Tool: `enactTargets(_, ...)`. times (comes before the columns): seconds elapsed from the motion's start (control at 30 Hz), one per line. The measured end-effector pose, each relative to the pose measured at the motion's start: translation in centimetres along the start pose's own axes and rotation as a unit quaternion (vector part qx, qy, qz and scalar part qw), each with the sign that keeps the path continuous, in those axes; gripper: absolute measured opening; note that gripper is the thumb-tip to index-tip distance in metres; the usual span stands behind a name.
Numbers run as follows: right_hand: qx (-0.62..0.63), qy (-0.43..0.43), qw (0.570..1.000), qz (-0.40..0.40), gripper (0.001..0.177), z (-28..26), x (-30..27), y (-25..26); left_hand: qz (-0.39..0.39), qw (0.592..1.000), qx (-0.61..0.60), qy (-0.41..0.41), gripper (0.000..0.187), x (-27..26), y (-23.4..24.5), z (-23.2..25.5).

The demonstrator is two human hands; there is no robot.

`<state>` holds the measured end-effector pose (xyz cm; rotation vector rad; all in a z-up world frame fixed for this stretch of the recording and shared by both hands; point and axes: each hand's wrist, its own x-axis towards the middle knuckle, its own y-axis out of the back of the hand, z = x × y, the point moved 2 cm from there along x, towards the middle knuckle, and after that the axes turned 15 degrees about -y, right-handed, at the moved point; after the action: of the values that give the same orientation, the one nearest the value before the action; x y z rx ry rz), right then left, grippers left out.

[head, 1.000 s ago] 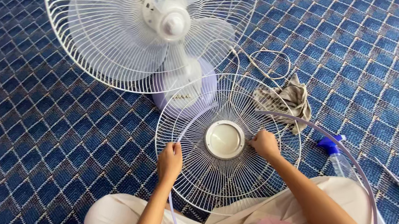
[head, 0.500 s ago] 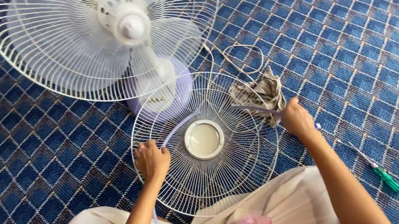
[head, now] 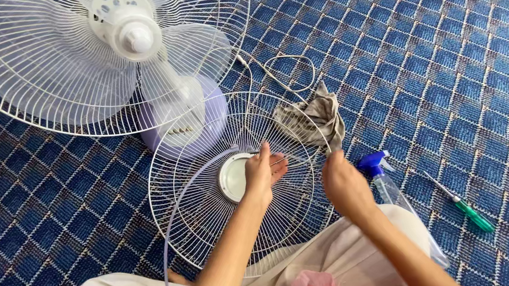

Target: The person sits on the floor and uses a screwdriver to remove a plastic ring from a disassembled fan cage. They then attempt to fit the ring onto the fan cage, remove it again, and continue manipulating the ring and cage components.

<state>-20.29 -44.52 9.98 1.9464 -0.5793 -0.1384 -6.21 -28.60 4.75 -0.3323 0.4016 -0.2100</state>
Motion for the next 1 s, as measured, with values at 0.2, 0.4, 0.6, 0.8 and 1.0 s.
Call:
enactTargets(0.2,-0.019,-0.007,1.000,-0.022,0.015,-5.5,-4.9,1.4,0.064,0.998,-0.030,-0.003,0.019,-1.5,2.2,0.2)
enactTargets(0.4,0.090,0.045,0.994,0.046,0.021,-7.0,-4.4,4.4,0.018,0.996,-0.022,-0.088,0.023,-5.7,2.0,1.7)
enactTargets(0.6,0.226,-0.052,0.973,-0.008,0.012,-9.7,-1.6,7.8,-0.033,0.984,-0.056,-0.164,0.024,-10.4,-0.9,3.9)
enactTargets(0.8,0.249,0.003,0.968,-0.018,0.016,-13.1,-1.0,9.5,-0.026,0.977,-0.037,-0.207,0.018,-12.5,-2.2,3.9)
enactTargets(1.0,0.227,-0.008,0.974,-0.017,0.016,-14.6,-1.0,9.4,-0.021,0.969,0.019,-0.245,0.016,-14.1,-2.5,4.2)
